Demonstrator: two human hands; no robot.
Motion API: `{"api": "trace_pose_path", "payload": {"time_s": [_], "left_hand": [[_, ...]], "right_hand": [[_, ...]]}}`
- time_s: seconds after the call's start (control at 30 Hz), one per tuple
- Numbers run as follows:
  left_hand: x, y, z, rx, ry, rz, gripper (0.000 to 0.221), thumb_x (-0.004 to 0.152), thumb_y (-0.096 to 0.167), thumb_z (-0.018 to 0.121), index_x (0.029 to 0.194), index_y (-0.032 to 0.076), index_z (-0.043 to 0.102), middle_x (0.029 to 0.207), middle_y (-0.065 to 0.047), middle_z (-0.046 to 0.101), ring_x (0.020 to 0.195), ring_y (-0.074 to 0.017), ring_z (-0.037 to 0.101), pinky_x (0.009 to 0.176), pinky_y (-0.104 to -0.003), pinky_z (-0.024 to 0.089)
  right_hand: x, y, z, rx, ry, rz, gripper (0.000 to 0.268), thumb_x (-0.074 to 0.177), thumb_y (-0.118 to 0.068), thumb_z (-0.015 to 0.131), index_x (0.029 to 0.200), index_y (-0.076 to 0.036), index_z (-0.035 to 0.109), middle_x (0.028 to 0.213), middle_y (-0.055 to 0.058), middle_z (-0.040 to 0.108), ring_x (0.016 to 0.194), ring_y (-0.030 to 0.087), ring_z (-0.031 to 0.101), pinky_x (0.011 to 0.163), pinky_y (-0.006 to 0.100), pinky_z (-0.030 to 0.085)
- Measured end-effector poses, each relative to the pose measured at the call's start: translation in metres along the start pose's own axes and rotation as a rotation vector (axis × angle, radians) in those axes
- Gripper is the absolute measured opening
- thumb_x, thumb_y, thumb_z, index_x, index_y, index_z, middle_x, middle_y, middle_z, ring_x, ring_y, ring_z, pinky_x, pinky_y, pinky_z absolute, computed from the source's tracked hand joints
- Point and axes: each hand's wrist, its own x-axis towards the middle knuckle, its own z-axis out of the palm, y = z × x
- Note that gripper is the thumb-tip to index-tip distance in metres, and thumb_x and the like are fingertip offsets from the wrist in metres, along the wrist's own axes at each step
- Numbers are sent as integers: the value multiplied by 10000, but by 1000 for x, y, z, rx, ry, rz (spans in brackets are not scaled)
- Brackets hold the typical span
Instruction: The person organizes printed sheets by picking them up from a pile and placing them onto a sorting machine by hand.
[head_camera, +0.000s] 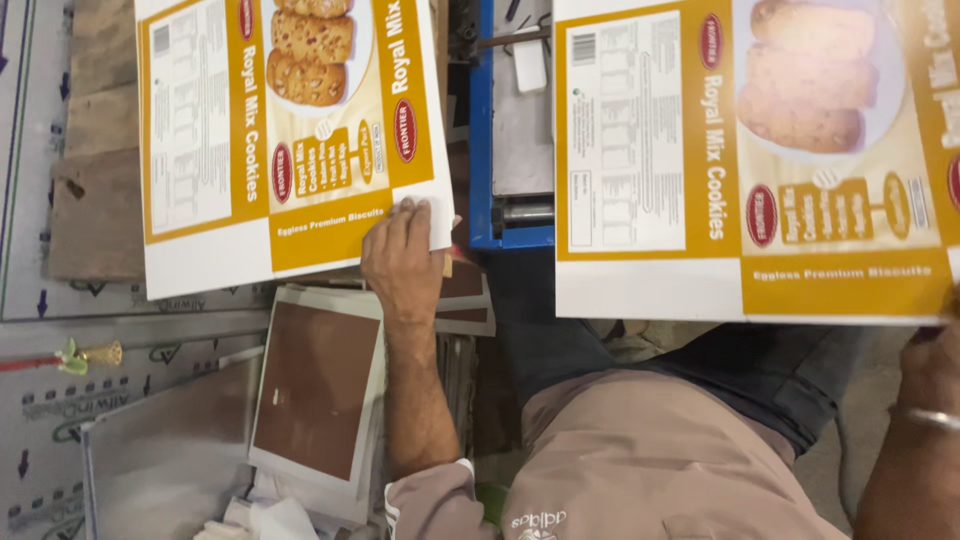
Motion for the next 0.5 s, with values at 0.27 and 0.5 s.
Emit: {"api": "trace_pose_path", "payload": {"time_s": [0.27, 0.5], "left_hand": [[1, 2, -1, -29, -16, -37, 292, 891, 192, 815, 1141, 63, 735, 1111, -92, 720, 1070, -286, 692, 942, -437, 536], [9, 2, -13, -95, -173, -67, 424, 785, 123, 835, 1184, 51, 712, 1162, -116, 708, 1109, -319, 648, 975, -470, 504]], "right_hand": [[70, -21, 78, 67, -95, -77, 489, 1154, -330, 488, 1546, -39, 492, 1463, 136, 647, 1304, 286, 665, 1042, 403, 586], [87, 7, 88, -29, -109, 3, 475, 1165, -407, 488, 1507, -78, 485, 1414, 123, 655, 1242, 295, 677, 939, 414, 593]]}}
